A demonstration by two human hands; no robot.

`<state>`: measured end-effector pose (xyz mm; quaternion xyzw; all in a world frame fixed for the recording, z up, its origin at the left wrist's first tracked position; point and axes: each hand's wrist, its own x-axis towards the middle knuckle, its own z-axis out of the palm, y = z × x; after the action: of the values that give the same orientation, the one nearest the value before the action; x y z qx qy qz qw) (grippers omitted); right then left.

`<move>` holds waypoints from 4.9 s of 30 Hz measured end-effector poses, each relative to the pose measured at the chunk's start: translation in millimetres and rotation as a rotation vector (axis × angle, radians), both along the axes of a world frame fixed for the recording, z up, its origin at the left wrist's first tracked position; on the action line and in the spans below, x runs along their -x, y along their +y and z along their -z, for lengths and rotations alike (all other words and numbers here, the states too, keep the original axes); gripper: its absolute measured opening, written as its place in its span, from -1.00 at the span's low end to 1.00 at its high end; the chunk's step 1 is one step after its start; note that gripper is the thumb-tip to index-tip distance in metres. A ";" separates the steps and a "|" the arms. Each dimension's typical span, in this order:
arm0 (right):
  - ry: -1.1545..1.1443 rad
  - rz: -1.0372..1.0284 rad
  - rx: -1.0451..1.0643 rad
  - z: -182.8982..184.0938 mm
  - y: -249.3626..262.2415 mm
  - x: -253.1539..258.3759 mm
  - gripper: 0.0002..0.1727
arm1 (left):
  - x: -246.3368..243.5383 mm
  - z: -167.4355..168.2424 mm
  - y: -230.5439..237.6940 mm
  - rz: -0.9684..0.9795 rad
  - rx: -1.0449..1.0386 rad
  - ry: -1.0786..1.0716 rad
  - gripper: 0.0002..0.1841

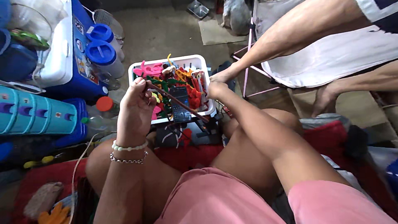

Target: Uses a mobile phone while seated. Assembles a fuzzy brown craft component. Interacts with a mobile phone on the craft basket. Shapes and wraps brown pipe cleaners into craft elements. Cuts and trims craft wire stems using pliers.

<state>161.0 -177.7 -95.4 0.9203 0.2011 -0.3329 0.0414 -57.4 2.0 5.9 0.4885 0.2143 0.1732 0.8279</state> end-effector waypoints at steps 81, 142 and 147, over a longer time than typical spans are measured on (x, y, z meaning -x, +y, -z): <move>-0.153 -0.175 -1.515 -100.3 -23.0 96.5 -0.88 | -8.6 19.3 -57.0 0.062 -0.212 -0.121 -0.79; -0.549 -0.821 -1.187 -86.2 -27.1 64.4 -0.90 | -10.1 14.7 -23.9 0.462 -0.588 0.146 -0.44; -0.558 -0.823 -1.265 -88.2 -30.3 72.2 -0.88 | -10.2 11.5 -22.7 0.494 -0.567 0.125 -0.51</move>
<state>88.8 -208.0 -7.2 0.6707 0.6568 0.1282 -0.3197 -47.2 -20.7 -5.6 0.7447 0.0839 -0.0092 0.6620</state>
